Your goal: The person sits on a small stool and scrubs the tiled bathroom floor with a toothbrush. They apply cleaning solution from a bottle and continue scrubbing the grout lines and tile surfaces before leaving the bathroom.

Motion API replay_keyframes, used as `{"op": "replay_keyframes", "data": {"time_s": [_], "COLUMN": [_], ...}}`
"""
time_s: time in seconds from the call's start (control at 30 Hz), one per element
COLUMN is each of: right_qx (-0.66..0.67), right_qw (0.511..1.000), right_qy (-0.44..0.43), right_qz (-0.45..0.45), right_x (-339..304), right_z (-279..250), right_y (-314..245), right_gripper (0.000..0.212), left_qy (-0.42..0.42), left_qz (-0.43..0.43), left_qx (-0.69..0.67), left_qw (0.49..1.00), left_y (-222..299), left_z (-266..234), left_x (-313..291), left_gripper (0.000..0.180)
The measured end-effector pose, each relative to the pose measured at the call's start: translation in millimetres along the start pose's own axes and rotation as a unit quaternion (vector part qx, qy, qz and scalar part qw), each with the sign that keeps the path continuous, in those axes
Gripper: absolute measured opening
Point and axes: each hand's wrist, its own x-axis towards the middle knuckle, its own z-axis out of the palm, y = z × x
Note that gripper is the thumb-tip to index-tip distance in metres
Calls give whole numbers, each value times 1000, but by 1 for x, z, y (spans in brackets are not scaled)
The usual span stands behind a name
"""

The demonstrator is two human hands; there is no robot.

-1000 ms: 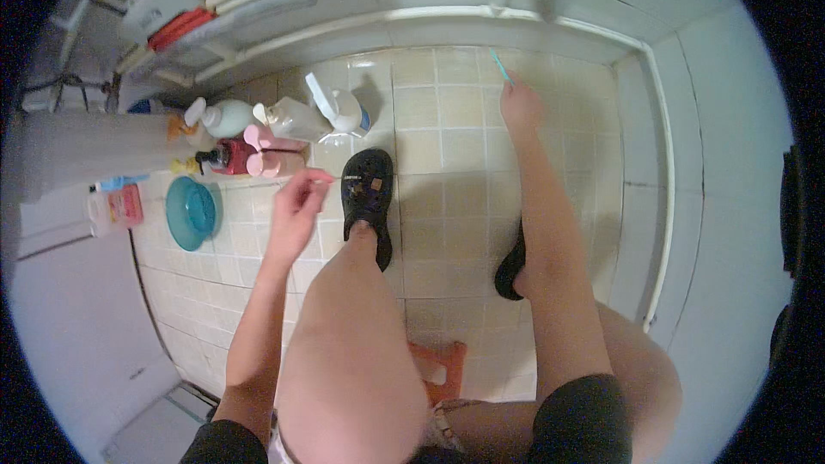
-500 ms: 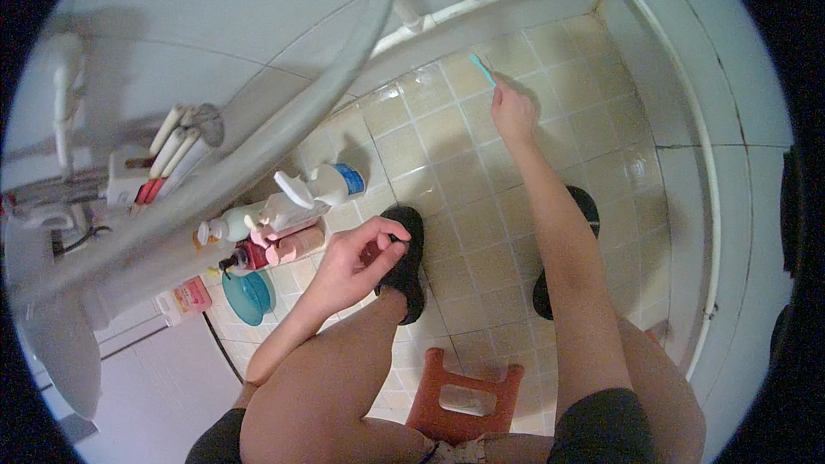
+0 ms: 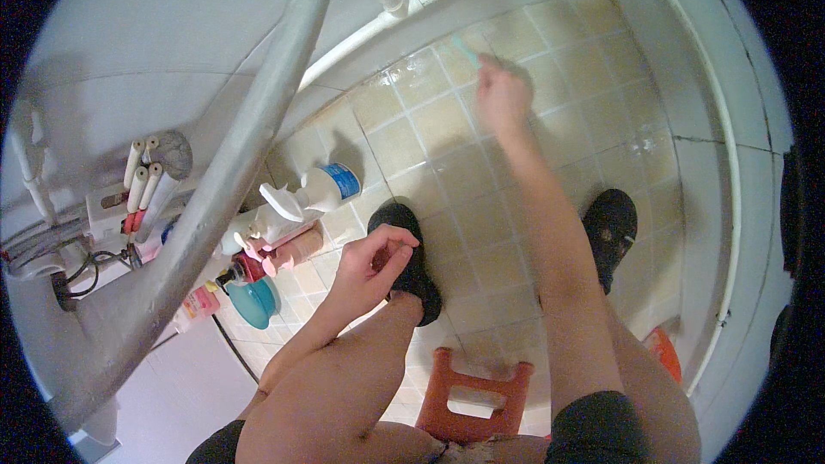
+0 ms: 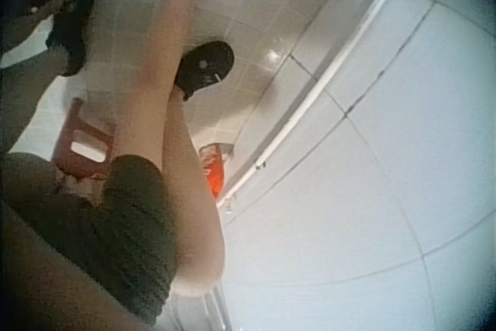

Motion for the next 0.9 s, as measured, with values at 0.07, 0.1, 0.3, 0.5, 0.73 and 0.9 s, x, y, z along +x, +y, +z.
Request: {"op": "replay_keyframes", "data": {"time_s": [0.07,0.1,0.3,0.5,0.73,0.9], "right_qx": [44,11,37,1,-7,23], "right_qw": [996,999,998,997,996,999], "right_qy": [60,11,12,13,-60,-11], "right_qz": [54,35,54,76,65,47], "right_x": [6,0,-4,-15,-14,-18], "right_z": [-3,3,7,15,21,23], "right_y": [1,-2,-17,-16,-22,-11], "right_gripper": [25,25,22,21,20,23], "left_qy": [10,-4,-36,-34,-25,-33], "left_qz": [-1,-10,-31,-31,-37,-43], "left_qx": [9,8,15,24,28,29], "left_qw": [1000,1000,999,999,999,998], "left_y": [2,2,-1,-2,-12,-3], "left_z": [-4,-3,-5,-6,-6,-5], "left_x": [1,0,-4,-7,-9,-6], "left_gripper": [9,9,10,9,10,9]}}
